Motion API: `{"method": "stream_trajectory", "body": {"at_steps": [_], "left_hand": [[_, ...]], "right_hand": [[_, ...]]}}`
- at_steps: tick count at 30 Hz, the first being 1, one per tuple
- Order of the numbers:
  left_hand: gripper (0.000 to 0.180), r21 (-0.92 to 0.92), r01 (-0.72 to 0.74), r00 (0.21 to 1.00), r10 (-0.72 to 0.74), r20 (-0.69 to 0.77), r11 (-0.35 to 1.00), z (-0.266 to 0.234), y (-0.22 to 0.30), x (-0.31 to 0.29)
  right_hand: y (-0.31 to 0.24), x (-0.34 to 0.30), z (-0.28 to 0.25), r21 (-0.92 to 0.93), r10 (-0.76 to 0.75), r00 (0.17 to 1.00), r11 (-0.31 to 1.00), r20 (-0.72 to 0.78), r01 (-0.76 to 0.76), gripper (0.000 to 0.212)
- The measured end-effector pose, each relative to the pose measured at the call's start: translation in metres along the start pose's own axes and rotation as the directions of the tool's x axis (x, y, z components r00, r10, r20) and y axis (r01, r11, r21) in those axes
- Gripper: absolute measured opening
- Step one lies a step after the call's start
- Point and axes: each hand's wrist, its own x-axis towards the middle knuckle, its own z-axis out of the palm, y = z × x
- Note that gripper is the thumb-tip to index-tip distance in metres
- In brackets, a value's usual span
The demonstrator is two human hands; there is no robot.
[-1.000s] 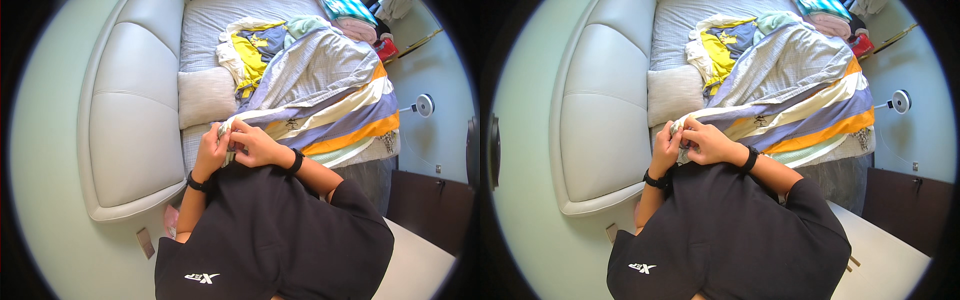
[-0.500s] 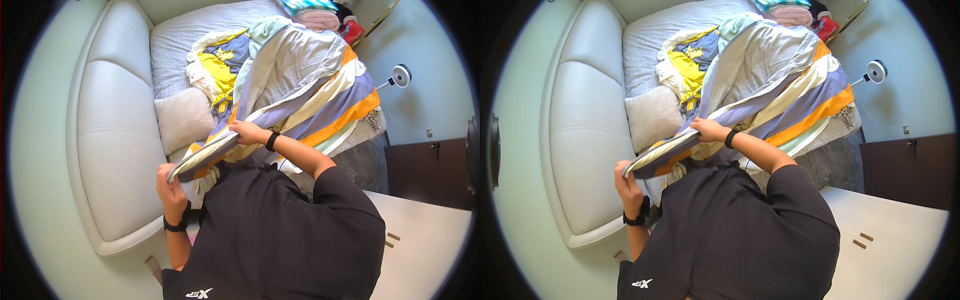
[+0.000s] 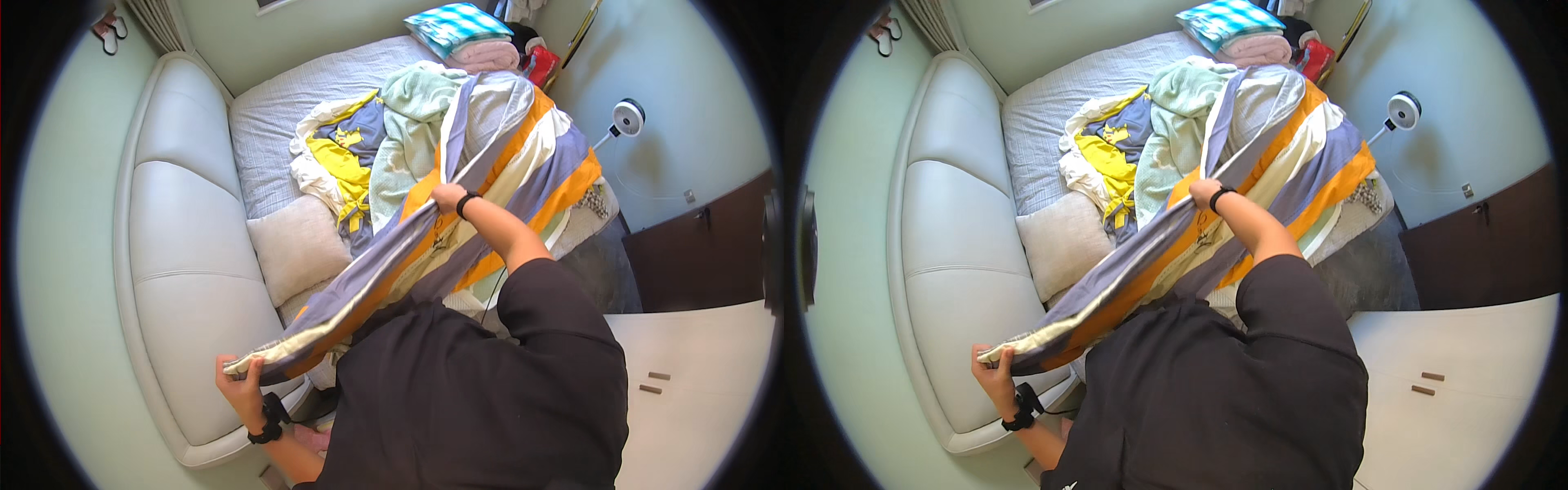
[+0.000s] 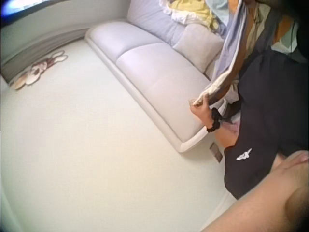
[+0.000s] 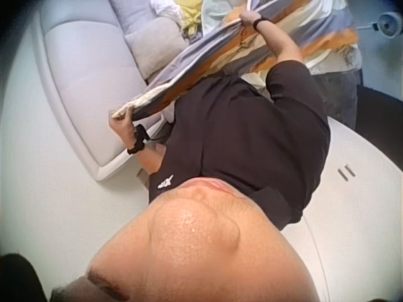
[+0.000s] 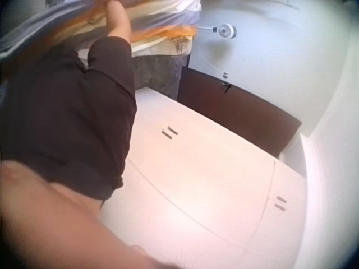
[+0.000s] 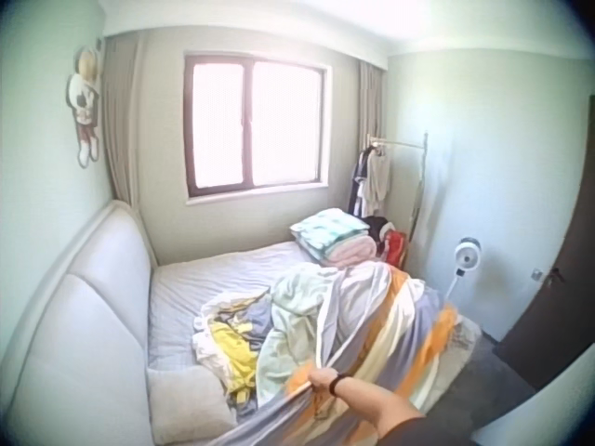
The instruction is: The person folds a duvet cover and places it on a stack of other folded linens on a bed.
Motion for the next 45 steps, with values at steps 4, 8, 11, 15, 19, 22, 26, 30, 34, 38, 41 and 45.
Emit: {"method": "stream_trajectory", "body": {"at_steps": [4, 8, 11, 15, 19, 22, 26, 30, 34, 38, 41, 45], "left_hand": [[0.038, 0.354, 0.165, 0.942, -0.253, 0.219, 0.921, -0.024, -0.007, 0.033], [0.037, 0.577, -0.156, 0.938, -0.063, 0.34, 0.802, -0.045, -0.043, 0.071], [0.028, 0.87, 0.022, 0.963, -0.244, 0.114, 0.493, -0.022, -0.028, 0.14], [0.018, 0.94, -0.005, 0.953, 0.286, -0.099, 0.342, -0.017, -0.065, 0.274], [0.03, 0.76, 0.172, 0.927, 0.157, -0.34, 0.627, -0.034, -0.111, 0.398], [0.031, 0.395, 0.163, 0.881, 0.047, -0.471, 0.904, 0.008, -0.116, 0.467], [0.061, 0.416, 0.011, 0.811, 0.235, -0.536, 0.909, 0.041, -0.178, 0.489], [0.057, 0.335, -0.206, 0.978, 0.206, 0.036, 0.919, 0.128, -0.224, 0.388], [0.046, 0.552, -0.013, 0.918, -0.209, 0.336, 0.834, 0.174, -0.311, 0.19], [0.049, 0.805, 0.479, 0.382, -0.909, 0.168, 0.35, 0.168, -0.376, 0.037], [0.047, 0.499, 0.833, 0.244, -0.968, 0.057, 0.239, 0.149, -0.425, -0.047], [0.086, -0.011, 0.981, 0.192, -0.977, -0.093, 0.194, 0.141, -0.444, -0.07]], "right_hand": [[0.021, 0.031, 0.021, -0.085, -0.152, 0.973, 0.982, 0.174, 0.169, 0.021], [0.006, 0.056, -0.02, 0.415, 0.087, 0.855, 0.846, 0.511, -0.334, 0.026], [0.017, 0.121, -0.076, -0.019, -0.062, 0.977, 0.998, -0.203, 0.059, 0.017], [-0.049, 0.201, -0.215, 0.361, 0.18, 0.664, 0.921, -0.726, 0.145, 0.03], [-0.146, 0.209, -0.244, 0.279, -0.134, 0.58, 0.776, -0.804, 0.566, 0.042], [-0.168, 0.182, -0.186, 0.1, -0.421, 0.531, 0.707, -0.736, 0.7, 0.023], [-0.184, 0.058, -0.045, 0.366, -0.553, 0.796, 0.708, -0.245, 0.604, 0.02], [-0.116, -0.091, 0.141, 0.243, -0.217, 0.817, 0.965, 0.535, 0.097, 0.023], [-0.064, -0.283, 0.247, 0.296, 0.174, 0.701, 0.817, 0.691, -0.494, 0.026], [-0.057, -0.375, 0.211, 0.286, 0.29, 0.581, 0.654, 0.76, -0.701, 0.026], [-0.058, -0.395, 0.183, 0.296, 0.337, 0.551, 0.577, 0.763, -0.762, 0.026], [-0.08, -0.395, 0.149, 0.299, 0.382, 0.555, 0.553, 0.739, -0.778, 0.026]]}}
